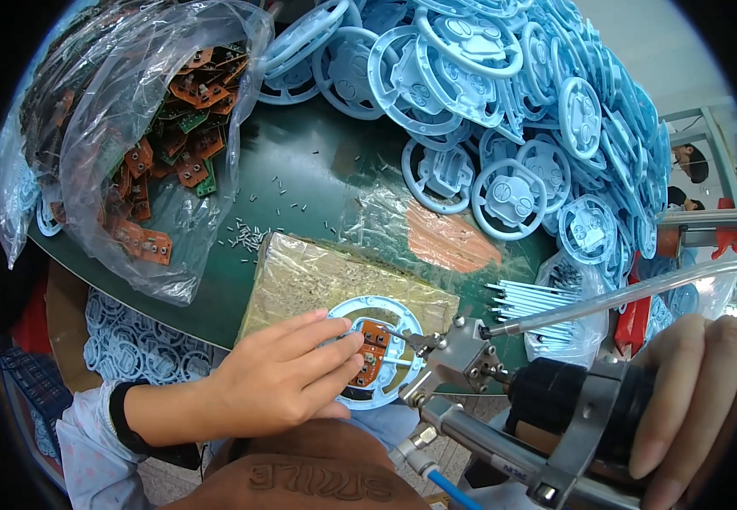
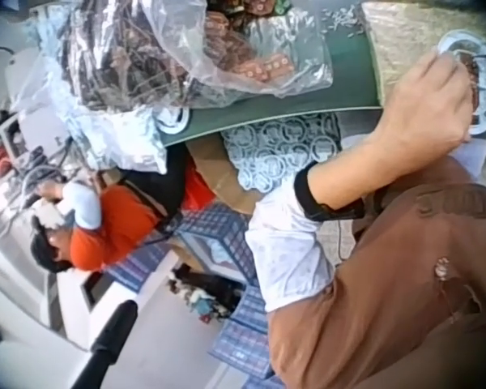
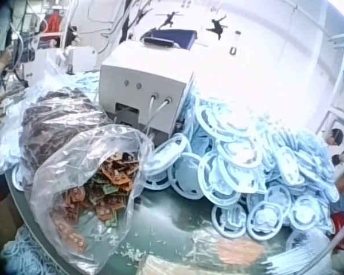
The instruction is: The recorder is assembling small plastic toy steering wheels by attaching internal electronic components using a pneumatic tool.
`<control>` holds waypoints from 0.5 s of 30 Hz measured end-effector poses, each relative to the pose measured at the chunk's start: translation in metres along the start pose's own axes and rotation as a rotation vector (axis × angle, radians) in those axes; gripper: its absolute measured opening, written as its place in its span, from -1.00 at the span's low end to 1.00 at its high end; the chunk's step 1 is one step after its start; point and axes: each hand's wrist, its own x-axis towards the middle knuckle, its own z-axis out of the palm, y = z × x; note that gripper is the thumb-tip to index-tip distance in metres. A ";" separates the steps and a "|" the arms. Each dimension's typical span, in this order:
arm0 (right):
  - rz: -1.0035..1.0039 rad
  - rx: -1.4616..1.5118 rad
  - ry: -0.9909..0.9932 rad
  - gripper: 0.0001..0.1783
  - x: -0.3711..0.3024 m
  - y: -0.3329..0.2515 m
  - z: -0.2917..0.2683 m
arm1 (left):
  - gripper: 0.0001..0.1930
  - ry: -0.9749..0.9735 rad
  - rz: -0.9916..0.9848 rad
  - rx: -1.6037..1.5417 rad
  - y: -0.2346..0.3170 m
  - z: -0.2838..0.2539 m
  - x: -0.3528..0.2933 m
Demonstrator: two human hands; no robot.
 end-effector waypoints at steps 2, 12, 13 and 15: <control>-0.010 -0.008 0.038 -0.47 -0.003 0.003 -0.005 | -0.47 0.000 -0.002 -0.001 0.000 0.000 0.000; 0.051 -0.036 -0.127 -0.44 0.013 0.007 -0.017 | -0.50 -0.006 -0.034 0.005 0.002 0.001 0.002; 0.060 -0.038 -0.140 -0.49 0.012 0.003 -0.021 | -0.50 -0.008 -0.027 0.005 0.003 -0.001 0.004; 0.074 -0.032 -0.176 -0.59 0.014 0.000 -0.029 | -0.50 -0.027 -0.016 0.003 0.000 -0.003 0.005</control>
